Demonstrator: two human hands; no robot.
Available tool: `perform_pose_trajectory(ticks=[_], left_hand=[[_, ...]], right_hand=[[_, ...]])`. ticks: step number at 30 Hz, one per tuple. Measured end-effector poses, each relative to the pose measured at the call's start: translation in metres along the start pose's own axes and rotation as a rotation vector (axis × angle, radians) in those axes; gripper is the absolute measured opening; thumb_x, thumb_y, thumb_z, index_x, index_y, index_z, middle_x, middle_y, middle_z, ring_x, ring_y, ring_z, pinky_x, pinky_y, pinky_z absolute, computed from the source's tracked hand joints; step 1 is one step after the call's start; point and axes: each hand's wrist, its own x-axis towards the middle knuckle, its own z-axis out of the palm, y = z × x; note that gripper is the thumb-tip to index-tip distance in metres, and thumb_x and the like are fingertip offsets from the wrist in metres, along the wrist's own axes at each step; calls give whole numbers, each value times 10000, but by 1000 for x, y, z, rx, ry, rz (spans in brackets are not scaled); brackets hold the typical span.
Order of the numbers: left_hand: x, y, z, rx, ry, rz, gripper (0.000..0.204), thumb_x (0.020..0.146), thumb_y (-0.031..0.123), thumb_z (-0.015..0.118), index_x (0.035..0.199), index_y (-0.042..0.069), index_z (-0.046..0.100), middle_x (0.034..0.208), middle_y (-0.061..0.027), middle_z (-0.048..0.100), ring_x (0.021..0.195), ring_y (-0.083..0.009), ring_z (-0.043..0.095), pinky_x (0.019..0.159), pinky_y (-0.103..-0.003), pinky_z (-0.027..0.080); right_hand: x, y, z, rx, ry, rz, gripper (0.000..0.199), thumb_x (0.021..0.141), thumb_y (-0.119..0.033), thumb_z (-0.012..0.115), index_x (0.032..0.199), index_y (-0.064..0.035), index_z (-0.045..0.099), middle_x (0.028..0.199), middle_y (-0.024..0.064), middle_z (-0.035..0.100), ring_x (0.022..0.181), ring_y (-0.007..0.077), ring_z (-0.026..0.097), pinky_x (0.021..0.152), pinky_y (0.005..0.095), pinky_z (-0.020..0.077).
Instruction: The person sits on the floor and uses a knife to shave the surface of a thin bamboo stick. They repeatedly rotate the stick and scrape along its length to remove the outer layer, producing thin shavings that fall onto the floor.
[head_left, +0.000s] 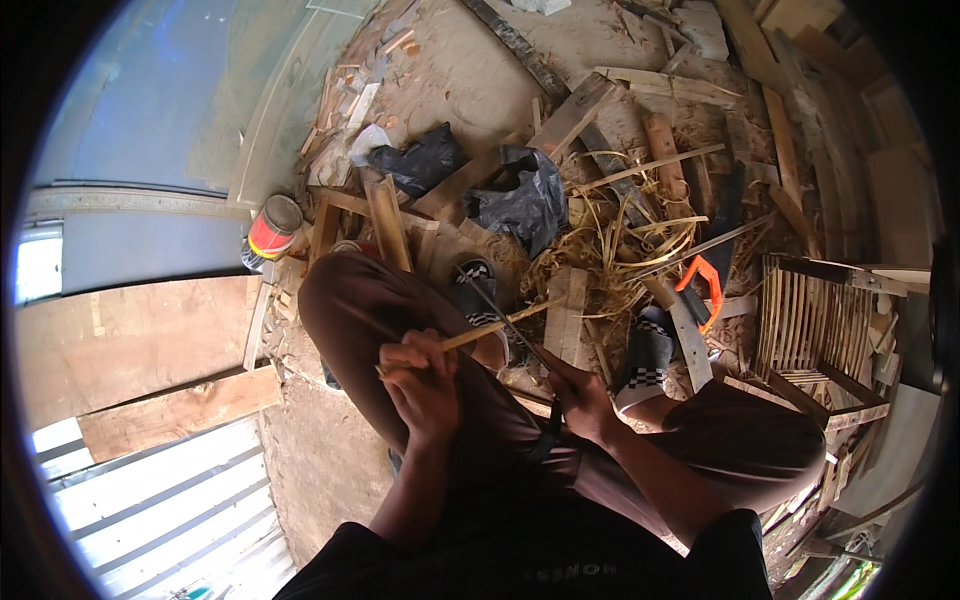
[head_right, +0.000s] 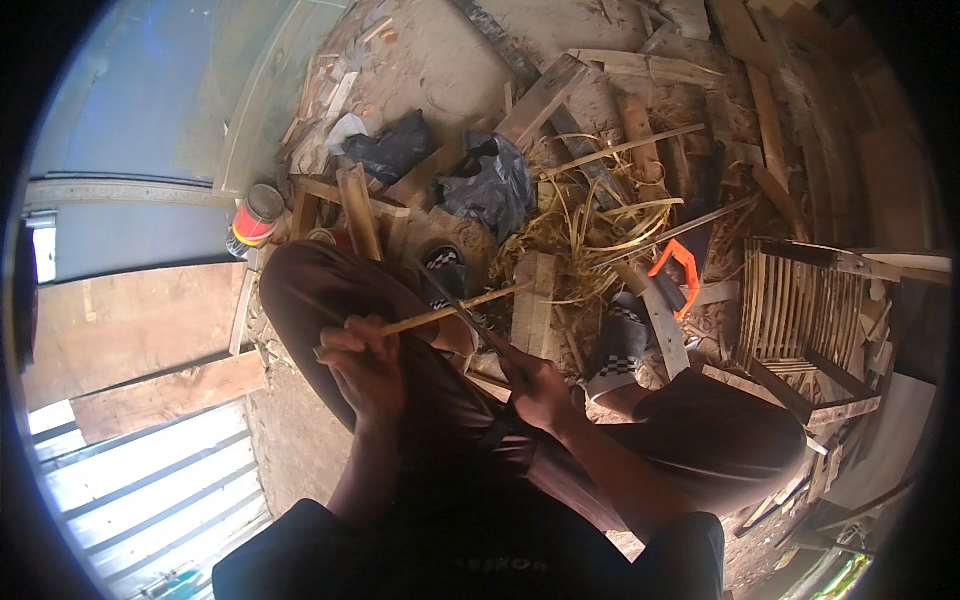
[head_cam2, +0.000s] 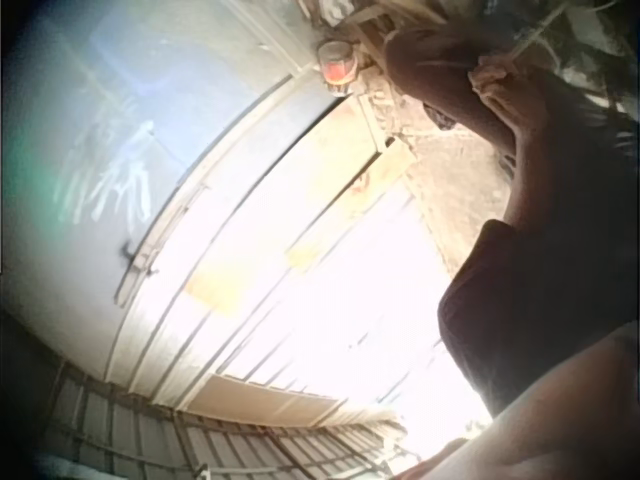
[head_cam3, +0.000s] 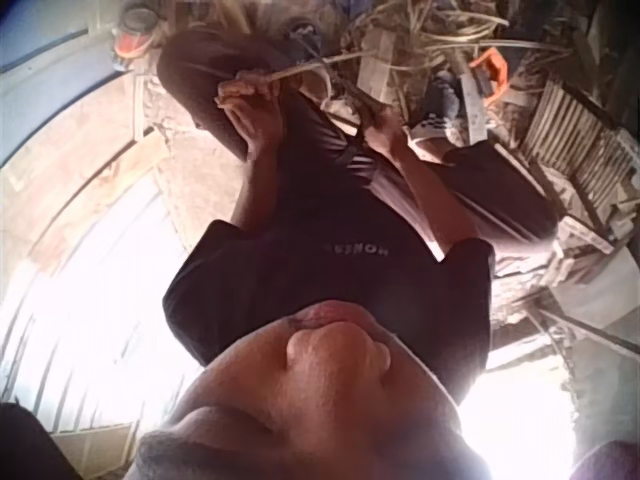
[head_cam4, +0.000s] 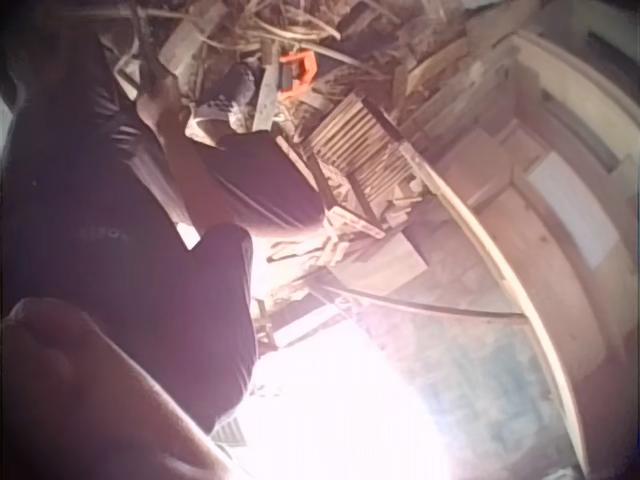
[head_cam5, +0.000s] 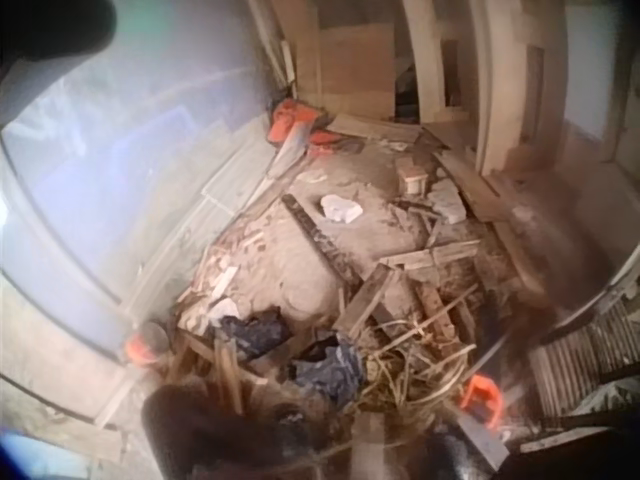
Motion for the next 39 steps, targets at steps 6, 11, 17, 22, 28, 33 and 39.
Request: perform_pose_trajectory(ticks=[6,11,17,22,28,33,39], left_hand=[[-4,3,24,91,-168,-44,519,924,679,440,863,163,451,764,-36,448,735,-166,402,623,-310,384],[-7,3,28,119,-283,-20,520,927,665,450,871,149,465,731,-44,442,726,-164,405,617,-301,400],[-9,-2,38,134,-214,2,526,939,655,442,861,135,454,716,-39,429,700,-154,389,603,-290,393],[5,5,34,176,-336,-1,539,939,655,441,851,123,436,711,-30,413,692,-150,369,600,-291,380],[5,1,37,134,-314,16,528,945,646,445,857,125,437,710,-25,399,687,-150,353,600,-287,368],[11,2,35,147,-346,-3,526,952,647,420,861,130,428,703,-27,391,682,-153,347,595,-289,369],[5,-2,38,144,-360,65,526,978,632,386,856,121,415,697,-32,388,652,-151,329,561,-283,348]], right_hand=[[-1,-24,13,67,100,-215,414,1021,-94,514,1430,-144,550,903,148,703,701,244,627,695,329,508],[22,38,-3,118,174,241,406,1046,-115,488,1450,-105,527,852,92,637,743,110,548,706,303,499],[6,-36,0,277,32,-173,389,1059,-146,491,1443,-97,524,1353,178,610,1281,215,556,1056,339,429],[21,17,6,324,70,60,398,1064,-165,490,1455,-92,510,1304,133,652,1115,152,604,988,295,445],[19,-8,13,300,130,-325,430,1076,-184,475,1482,-43,469,684,-57,435,673,39,409,634,227,410],[20,17,23,381,194,-203,427,1070,-209,496,1461,-35,498,705,-64,455,666,41,425,620,233,409],[24,25,12,426,125,-62,391,1064,-145,484,1447,-79,524,937,24,658,790,70,509,756,244,457]])
